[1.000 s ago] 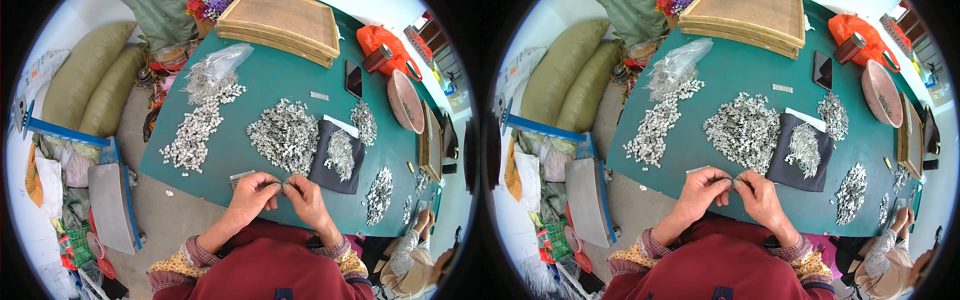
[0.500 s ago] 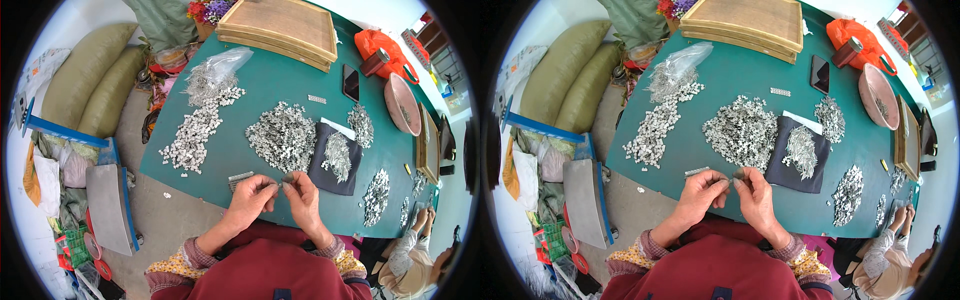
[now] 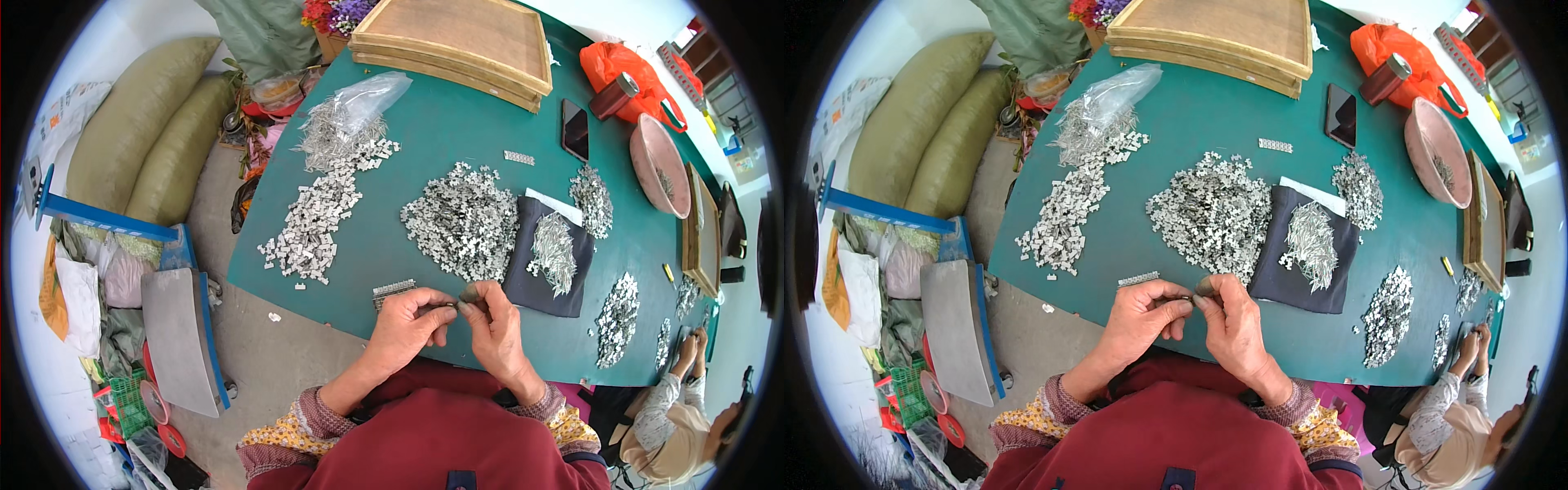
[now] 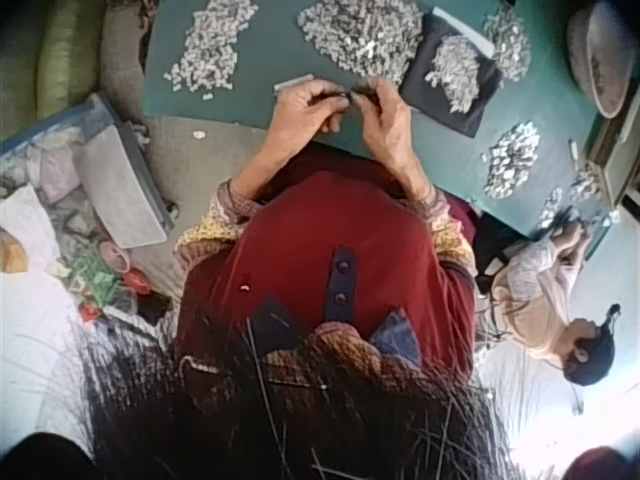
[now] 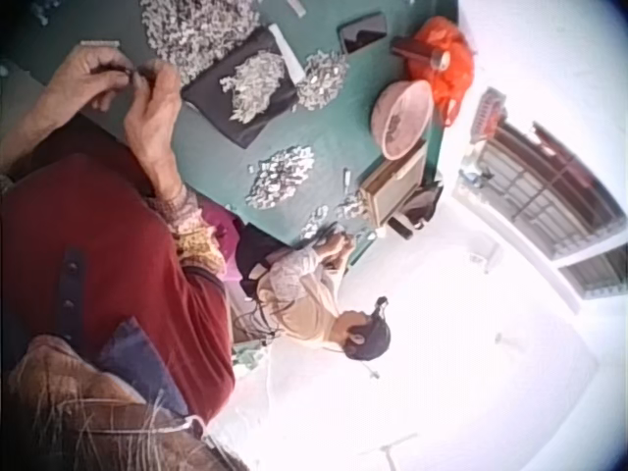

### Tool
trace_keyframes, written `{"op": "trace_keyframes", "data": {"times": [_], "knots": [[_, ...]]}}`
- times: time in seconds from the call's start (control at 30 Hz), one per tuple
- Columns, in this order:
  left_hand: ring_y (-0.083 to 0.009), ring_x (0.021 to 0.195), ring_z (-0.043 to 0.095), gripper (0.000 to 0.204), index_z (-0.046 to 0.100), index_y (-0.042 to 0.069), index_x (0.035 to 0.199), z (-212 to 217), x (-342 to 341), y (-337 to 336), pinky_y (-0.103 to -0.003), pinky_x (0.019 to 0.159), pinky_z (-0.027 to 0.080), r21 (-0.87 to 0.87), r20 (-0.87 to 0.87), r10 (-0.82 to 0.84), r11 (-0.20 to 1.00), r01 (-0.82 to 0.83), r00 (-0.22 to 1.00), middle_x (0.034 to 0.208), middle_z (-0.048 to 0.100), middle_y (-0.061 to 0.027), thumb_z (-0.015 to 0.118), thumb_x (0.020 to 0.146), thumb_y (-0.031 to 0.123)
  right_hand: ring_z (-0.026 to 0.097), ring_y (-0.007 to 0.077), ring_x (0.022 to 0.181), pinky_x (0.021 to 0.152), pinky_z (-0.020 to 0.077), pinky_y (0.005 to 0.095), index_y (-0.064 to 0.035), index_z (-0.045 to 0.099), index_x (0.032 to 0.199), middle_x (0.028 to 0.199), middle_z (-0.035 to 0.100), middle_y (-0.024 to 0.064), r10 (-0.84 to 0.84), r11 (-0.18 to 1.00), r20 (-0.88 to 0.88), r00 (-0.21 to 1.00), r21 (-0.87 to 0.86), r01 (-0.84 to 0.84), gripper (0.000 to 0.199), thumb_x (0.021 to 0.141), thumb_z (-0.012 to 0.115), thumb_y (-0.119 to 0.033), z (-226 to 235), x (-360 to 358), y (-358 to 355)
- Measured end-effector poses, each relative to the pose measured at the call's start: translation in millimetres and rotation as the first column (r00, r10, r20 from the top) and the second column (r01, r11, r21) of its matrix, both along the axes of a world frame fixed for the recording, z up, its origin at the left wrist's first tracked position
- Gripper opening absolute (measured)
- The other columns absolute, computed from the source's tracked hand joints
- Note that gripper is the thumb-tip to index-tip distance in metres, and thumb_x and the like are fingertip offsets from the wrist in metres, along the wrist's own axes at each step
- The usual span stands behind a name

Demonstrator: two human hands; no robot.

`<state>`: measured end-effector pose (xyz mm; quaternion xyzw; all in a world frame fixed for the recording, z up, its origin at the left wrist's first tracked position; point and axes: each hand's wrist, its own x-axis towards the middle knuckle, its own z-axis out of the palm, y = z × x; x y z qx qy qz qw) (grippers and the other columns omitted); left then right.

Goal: The person picks up small metal pieces and fits them together by hand to form a chain, placing the finished units into a stack. They then pause to adjust a wrist strap before resuming the assembly of the metal chains.

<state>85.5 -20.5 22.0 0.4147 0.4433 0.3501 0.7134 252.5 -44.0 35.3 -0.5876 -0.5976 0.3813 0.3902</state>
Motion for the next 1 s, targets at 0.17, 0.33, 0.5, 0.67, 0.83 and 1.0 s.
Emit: {"op": "trace_keyframes", "data": {"times": [0.17,0.33,0.5,0.67,0.83,1.0], "knots": [[-0.0084,0.058,0.062,0.007,0.070,-0.003,0.096,-1.5,0.6,1.2,-0.021,0.051,0.049,-0.004,0.012,0.008,1.000,-0.008,1.000,0.072,0.067,-0.0042,0.067,0.092,0.002,0.060,0.0305,0.075,0.067,0.0482,0.0384,-0.0002,0.055,0.099,0.087,0.059,0.0148,0.036,0.993,0.059,0.998,0.112,-0.043,0.014,0.088,0.060,0.007,-4.1,2.1,1.3],[-0.0097,0.059,0.064,0.007,0.068,-0.004,0.096,-2.1,-2.0,1.8,-0.023,0.052,0.052,0.376,-0.251,-0.002,0.921,0.100,0.968,0.073,0.067,-0.0056,0.066,0.093,0.002,0.061,0.0268,0.075,0.067,0.0488,0.0366,0.0002,0.055,0.098,0.087,0.060,0.0135,0.107,0.980,0.112,0.988,0.155,-0.124,0.012,0.089,0.061,0.006,-5.1,4.9,2.0],[-0.0101,0.060,0.064,0.006,0.063,-0.003,0.096,-3.8,2.7,-2.7,-0.024,0.053,0.051,0.269,-0.171,0.003,0.962,0.043,0.985,0.076,0.066,-0.0065,0.062,0.095,0.003,0.061,0.0178,0.073,0.066,0.0495,0.0312,0.0009,0.058,0.100,0.086,0.062,0.0098,-0.051,0.998,-0.130,0.990,-0.049,0.044,0.012,0.089,0.064,0.004,-3.9,0.3,-1.5],[-0.0099,0.061,0.064,0.007,0.059,-0.001,0.099,-7.0,5.3,-3.5,-0.024,0.054,0.051,0.136,0.028,0.033,0.990,-0.036,0.999,0.075,0.066,-0.0063,0.059,0.098,0.005,0.060,0.0158,0.073,0.067,0.0493,0.0298,-0.0005,0.060,0.102,0.085,0.062,0.0088,0.011,0.997,-0.084,0.996,0.077,-0.005,0.014,0.089,0.065,0.004,-14.4,9.2,-4.2],[-0.0101,0.063,0.064,0.008,0.061,-0.002,0.098,-9.1,2.4,-4.3,-0.023,0.055,0.052,0.134,0.103,0.001,0.991,-0.015,0.995,0.077,0.067,-0.0075,0.058,0.098,0.005,0.058,0.0206,0.073,0.067,0.0481,0.0332,-0.0007,0.059,0.098,0.085,0.060,0.0105,0.060,0.993,-0.002,0.998,0.097,-0.060,0.013,0.088,0.063,0.006,-8.8,5.8,-4.1],[-0.0162,0.069,0.069,0.008,0.063,-0.006,0.101,-10.3,2.1,-4.6,-0.027,0.059,0.057,0.158,0.084,0.013,0.987,-0.026,0.996,0.083,0.069,-0.0107,0.060,0.096,-0.001,0.058,0.0274,0.073,0.066,0.0478,0.0367,-0.0004,0.058,0.098,0.086,0.058,0.0126,0.065,0.982,0.051,0.997,0.174,-0.072,0.015,0.086,0.062,0.007,-12.5,3.3,-2.6]]}}
